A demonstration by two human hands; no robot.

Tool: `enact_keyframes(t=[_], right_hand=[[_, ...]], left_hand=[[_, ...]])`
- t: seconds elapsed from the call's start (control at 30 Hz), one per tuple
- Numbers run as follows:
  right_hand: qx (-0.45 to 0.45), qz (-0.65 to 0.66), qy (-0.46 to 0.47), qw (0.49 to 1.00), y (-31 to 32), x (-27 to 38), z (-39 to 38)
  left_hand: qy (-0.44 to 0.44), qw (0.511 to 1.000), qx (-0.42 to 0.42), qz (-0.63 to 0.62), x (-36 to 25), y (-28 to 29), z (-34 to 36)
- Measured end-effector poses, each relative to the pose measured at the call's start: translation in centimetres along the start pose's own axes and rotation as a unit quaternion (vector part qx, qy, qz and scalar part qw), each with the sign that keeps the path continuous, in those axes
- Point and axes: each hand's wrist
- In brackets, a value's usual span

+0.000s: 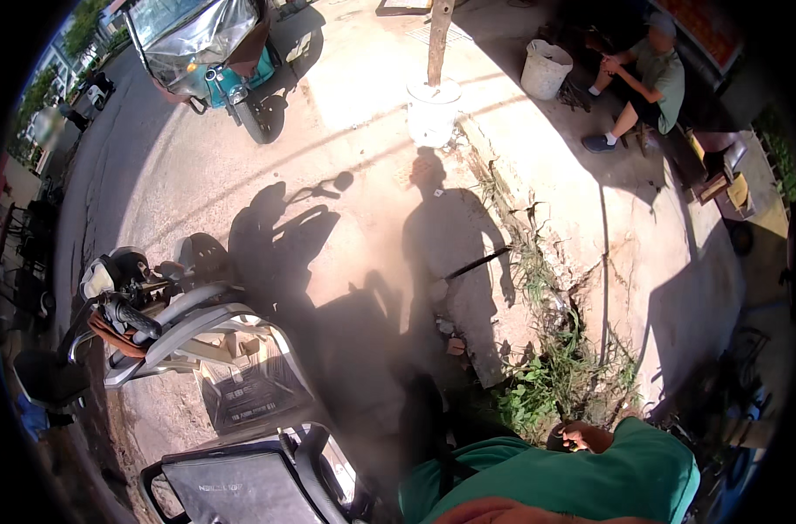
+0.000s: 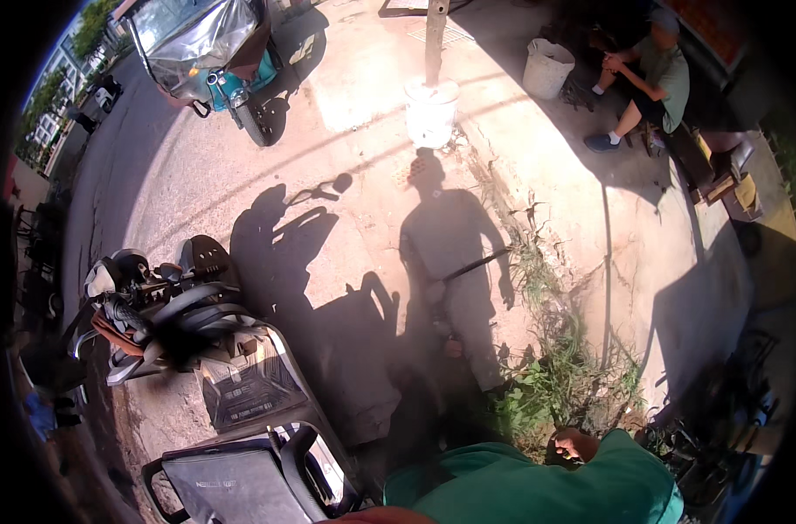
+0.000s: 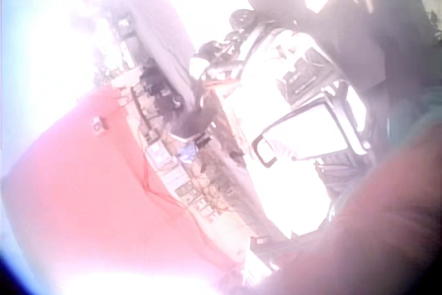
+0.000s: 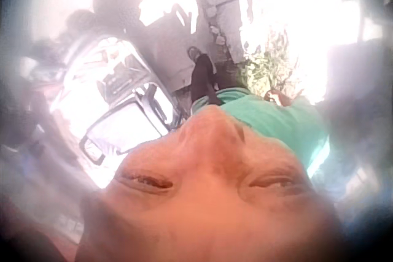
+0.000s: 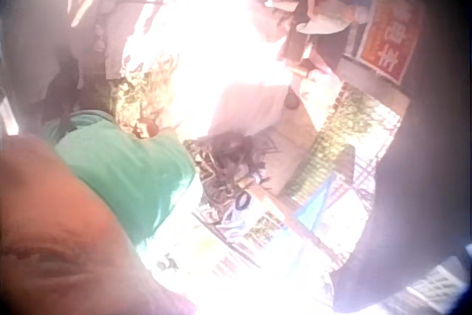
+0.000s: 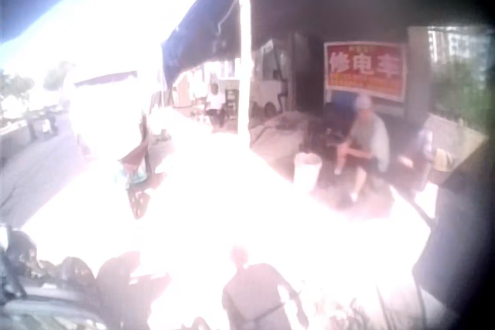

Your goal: The person works on the undercarriage of a motorized tricycle, using a wrench to tighten or loosen bolts on the metal frame and picking through a bucket of metal parts.

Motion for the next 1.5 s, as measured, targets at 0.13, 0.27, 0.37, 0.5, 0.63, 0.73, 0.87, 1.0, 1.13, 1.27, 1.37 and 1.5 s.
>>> enact_keyframes(t=[0.13,0.27,0.37,0.5,0.63,0.73,0.87,1.0,1.13,1.27,1.37,1.5], right_hand=[[0.043,-0.008,0.064,0.997,-1.4,7.4,-3.1],[0.037,0.033,0.096,0.994,-1.8,13.7,-8.1],[0.047,0.070,0.065,0.994,0.5,15.9,-6.8],[0.019,0.153,-0.003,0.988,2.8,22.1,-5.5],[0.082,0.139,0.144,0.976,9.5,31.4,-3.2],[0.019,0.156,0.109,0.982,15.8,44.6,-7.3],[-0.009,0.269,0.239,0.933,24.0,55.5,-6.8],[0.022,0.332,0.241,0.912,29.6,65.4,-8.8],[0.021,0.354,0.195,0.915,32.0,68.7,-6.8],[0.039,0.336,0.087,0.937,30.7,73.3,-9.0],[0.074,0.347,0.048,0.934,29.1,78.0,-10.3],[0.059,0.367,-0.007,0.928,31.6,80.2,-10.6]], left_hand=[[-0.030,0.999,0.023,-0.033,-16.7,2.2,5.0],[-0.077,0.996,0.038,-0.028,-32.4,2.0,6.6],[-0.096,0.993,0.065,-0.020,-41.5,-1.1,6.6],[-0.092,0.991,0.097,-0.004,-50.1,-7.3,6.2],[-0.051,0.992,0.119,0.001,-56.1,-14.3,5.6],[-0.009,0.993,0.117,0.018,-59.2,-17.3,4.8],[0.029,0.991,0.128,0.017,-65.7,-22.9,4.1],[0.065,0.988,0.140,0.010,-72.1,-28.6,5.8],[0.098,0.977,0.188,0.029,-78.5,-36.0,10.4],[0.173,0.958,0.229,-0.016,-83.8,-36.6,16.7],[0.098,0.939,0.324,0.065,-97.4,-37.3,23.5],[-0.074,0.960,0.234,0.134,-116.9,-49.6,16.8]])
Point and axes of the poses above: each hand's wrist, its own z-axis towards the middle knuckle, its own y-axis out of the back of the hand, x = y × z, and after that the axes turned 8 degrees about -x, right-handed
